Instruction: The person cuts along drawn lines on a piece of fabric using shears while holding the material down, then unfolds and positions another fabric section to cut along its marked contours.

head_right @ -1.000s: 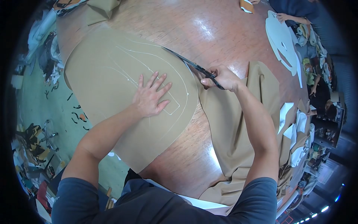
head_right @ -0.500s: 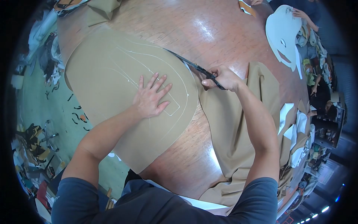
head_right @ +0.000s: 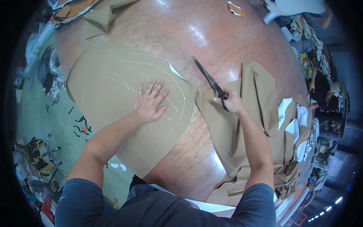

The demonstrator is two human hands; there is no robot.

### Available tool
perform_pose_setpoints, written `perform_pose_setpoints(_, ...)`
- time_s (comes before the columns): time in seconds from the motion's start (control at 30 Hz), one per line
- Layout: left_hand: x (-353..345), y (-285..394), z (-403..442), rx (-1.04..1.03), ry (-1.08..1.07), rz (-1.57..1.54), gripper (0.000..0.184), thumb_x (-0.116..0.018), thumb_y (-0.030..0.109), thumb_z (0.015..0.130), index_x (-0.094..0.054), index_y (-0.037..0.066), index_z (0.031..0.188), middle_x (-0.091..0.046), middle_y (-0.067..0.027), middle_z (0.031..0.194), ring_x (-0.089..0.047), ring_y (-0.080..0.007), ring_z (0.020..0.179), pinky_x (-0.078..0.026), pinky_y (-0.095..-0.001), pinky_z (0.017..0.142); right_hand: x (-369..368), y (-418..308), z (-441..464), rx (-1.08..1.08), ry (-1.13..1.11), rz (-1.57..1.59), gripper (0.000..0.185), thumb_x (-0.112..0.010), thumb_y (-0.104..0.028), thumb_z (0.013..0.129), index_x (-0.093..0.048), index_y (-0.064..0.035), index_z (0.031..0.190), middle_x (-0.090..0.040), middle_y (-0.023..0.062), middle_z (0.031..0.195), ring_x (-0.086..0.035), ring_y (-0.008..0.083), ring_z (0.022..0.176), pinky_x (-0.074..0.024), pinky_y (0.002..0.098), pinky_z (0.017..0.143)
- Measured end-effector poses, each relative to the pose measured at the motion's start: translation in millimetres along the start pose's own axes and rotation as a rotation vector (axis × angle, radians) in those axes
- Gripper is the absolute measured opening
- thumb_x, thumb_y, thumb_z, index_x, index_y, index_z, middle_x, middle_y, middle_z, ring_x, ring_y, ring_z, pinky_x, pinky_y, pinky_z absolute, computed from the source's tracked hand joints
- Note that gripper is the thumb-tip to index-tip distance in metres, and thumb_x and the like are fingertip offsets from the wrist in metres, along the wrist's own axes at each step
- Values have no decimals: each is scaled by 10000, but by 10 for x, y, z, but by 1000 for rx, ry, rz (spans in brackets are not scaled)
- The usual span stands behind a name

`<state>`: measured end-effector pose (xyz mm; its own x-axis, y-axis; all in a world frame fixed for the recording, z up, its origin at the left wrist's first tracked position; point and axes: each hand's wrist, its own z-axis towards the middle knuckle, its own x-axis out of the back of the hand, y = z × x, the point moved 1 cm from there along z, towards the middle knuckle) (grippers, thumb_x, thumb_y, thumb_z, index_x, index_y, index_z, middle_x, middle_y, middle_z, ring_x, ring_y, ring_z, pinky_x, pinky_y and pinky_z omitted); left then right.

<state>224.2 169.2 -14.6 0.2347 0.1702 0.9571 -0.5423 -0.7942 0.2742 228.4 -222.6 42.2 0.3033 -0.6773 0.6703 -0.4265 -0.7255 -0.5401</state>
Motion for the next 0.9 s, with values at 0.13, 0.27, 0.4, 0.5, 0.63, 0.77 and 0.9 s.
perform_pose_setpoints(0.13,-31,13,-7,-10,26,0,709,-602,522,998,-453,237,1630,-270,-115,1764,-180,-395,1643,-155,-799,1232,36,135,-427,42,202,-73,560,-967,-325,763,-719,54,1092,-666,51,787,-613,139,701,-519,337,659)
perform_pose_setpoints(0.27,-56,60,0,-22,11,19,713,-587,528,1006,-439,235,1640,-251,-118,1773,-161,-397,1649,-146,-805,1230,-518,188,-676,61,390,-18,772,-981,-305,765,-642,86,1338,-710,89,849,-656,166,770,-539,348,721)
perform_pose_setpoints(0.4,-113,364,-195,-136,-41,29,712,-567,535,1015,-433,232,1645,-260,-124,1771,-165,-407,1648,-146,-806,1225,-917,-14,-724,30,485,9,717,-963,-304,777,-642,-40,1362,-742,165,901,-728,329,812,-578,445,782)
perform_pose_setpoints(0.5,-145,597,-463,-321,-154,36,702,-533,543,1025,-428,238,1649,-253,-115,1777,-150,-403,1653,-139,-801,1229,-958,324,-652,89,588,-62,629,-916,-300,831,-633,-97,1355,-761,208,984,-739,430,909,-573,523,814)
perform_pose_setpoints(0.63,-179,504,-585,-559,-191,47,706,-547,574,1003,-465,259,1630,-282,-114,1768,-189,-407,1642,-144,-792,1230,-372,1179,-939,-151,643,-284,601,-856,-332,892,-607,-85,1379,-769,207,990,-746,427,950,-575,517,816)
perform_pose_setpoints(0.77,-244,580,-766,-649,-225,42,704,-560,573,993,-474,272,1623,-292,-109,1763,-187,-407,1641,-110,-786,1236,-7,1927,-1663,-381,739,-255,584,-877,-362,869,-621,-58,1297,-762,232,1002,-740,447,959,-568,534,826)
perform_pose_setpoints(0.9,-293,733,-818,-668,-244,38,718,-581,575,978,-477,273,1621,-299,-107,1758,-187,-405,1639,-93,-789,1235,-12,1689,-2300,-323,713,-157,577,-916,-318,838,-661,-35,1271,-727,171,892,-695,317,790,-555,449,745)
